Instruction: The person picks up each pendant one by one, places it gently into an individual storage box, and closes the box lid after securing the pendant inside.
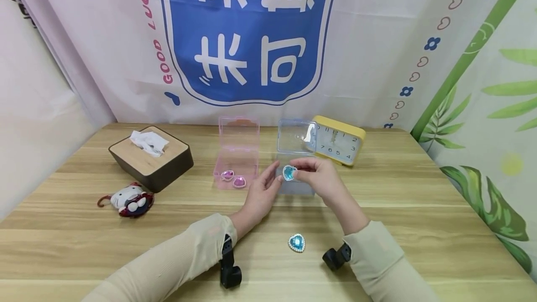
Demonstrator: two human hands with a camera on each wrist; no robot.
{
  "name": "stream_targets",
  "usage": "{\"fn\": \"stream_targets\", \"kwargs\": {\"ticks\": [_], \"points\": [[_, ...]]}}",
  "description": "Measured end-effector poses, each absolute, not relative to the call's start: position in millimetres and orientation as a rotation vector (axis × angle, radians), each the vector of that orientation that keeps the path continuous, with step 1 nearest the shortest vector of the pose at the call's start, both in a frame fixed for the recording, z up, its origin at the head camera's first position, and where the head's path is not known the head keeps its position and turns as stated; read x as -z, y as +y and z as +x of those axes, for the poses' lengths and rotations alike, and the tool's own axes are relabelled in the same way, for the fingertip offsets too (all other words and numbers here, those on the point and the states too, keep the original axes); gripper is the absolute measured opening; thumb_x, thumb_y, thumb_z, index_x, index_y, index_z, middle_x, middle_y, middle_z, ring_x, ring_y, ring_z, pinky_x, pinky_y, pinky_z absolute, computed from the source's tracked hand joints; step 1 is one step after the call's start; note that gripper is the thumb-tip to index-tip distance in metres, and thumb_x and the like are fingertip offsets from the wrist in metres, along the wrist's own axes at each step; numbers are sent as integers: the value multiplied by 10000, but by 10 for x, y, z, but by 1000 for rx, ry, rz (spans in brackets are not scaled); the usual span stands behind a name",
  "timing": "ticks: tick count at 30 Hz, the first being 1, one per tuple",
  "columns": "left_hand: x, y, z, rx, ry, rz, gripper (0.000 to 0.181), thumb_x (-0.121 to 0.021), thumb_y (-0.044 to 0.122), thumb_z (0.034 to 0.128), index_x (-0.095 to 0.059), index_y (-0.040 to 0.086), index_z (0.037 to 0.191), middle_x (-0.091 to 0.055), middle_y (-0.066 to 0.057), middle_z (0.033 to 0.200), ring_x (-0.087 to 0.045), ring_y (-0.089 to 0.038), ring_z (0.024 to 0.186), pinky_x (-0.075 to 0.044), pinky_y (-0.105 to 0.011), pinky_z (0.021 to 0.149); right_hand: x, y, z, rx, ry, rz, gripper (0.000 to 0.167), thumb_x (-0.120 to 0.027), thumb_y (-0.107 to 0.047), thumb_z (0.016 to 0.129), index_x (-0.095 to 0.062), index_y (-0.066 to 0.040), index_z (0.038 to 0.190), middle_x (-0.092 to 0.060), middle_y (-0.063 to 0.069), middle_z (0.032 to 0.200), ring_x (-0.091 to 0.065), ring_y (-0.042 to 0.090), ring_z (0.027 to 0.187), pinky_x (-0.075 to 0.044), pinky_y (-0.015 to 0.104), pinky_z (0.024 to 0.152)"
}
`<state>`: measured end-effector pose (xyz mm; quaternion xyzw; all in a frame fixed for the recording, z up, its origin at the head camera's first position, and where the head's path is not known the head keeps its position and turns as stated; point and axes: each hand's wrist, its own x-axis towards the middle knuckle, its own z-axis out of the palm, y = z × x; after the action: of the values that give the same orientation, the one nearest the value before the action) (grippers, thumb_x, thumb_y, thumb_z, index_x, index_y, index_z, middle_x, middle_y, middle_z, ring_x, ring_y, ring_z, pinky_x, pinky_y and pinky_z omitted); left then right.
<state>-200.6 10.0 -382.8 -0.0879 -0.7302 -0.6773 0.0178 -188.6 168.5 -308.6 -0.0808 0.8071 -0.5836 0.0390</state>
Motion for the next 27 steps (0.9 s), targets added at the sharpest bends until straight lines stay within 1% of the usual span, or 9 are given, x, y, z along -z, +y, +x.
{"fn": "stream_targets", "kwargs": {"ticks": [2,5,8,11,17,21,27], "points": [[3830,99,-2007,2101,-2269,-277,496,-551,138,914,-409,101,1387,-359,-150,1441,-371,-263,1315,-365,-308,1052,3102,1683,-1909,1763,2520,-258,316,-583,-36,875,-577,73,1172,-640,166,1108,-600,60,880,-524,172,796],[3838,99,-2014,2105,-2271,-272,497,-550,147,916,-406,109,1390,-356,-140,1445,-370,-257,1317,-363,-304,1055,3129,1673,-1952,1705,2596,-273,299,-559,-40,894,-584,55,1177,-618,199,1142,-605,121,933,-534,242,846],[3848,102,-2020,2110,-2266,-275,494,-549,150,918,-407,106,1390,-357,-145,1443,-371,-257,1316,-362,-304,1056,3161,1659,-2009,1621,2683,-288,281,-545,-34,904,-599,39,1170,-617,201,1151,-607,215,992,-537,315,865],[3854,104,-2023,2119,-2266,-273,495,-548,153,919,-405,112,1392,-356,-140,1444,-369,-249,1317,-357,-294,1057,3188,1642,-2068,1494,2778,-310,262,-539,-26,906,-621,19,1151,-624,190,1150,-598,273,1015,-542,334,838],[3855,101,-2027,2121,-2256,-291,494,-551,151,919,-408,99,1389,-359,-148,1440,-368,-252,1317,-356,-303,1061,3187,1609,-2130,1275,2887,-377,235,-542,-2,893,-650,2,1102,-632,182,1114,-597,282,969,-546,350,776],[3842,97,-2015,2119,-2252,-311,499,-547,143,921,-398,70,1391,-358,-158,1439,-366,-261,1318,-354,-311,1063,3180,1597,-2144,1189,2904,-407,220,-552,9,880,-654,15,1075,-648,172,1062,-603,271,936,-550,352,769],[3842,96,-2009,2114,-2259,-310,499,-547,150,922,-397,66,1391,-361,-161,1437,-369,-268,1316,-356,-321,1061,3193,1592,-2186,1073,2885,-396,186,-579,-13,867,-667,11,1029,-666,135,976,-610,240,890,-548,346,759]]}}
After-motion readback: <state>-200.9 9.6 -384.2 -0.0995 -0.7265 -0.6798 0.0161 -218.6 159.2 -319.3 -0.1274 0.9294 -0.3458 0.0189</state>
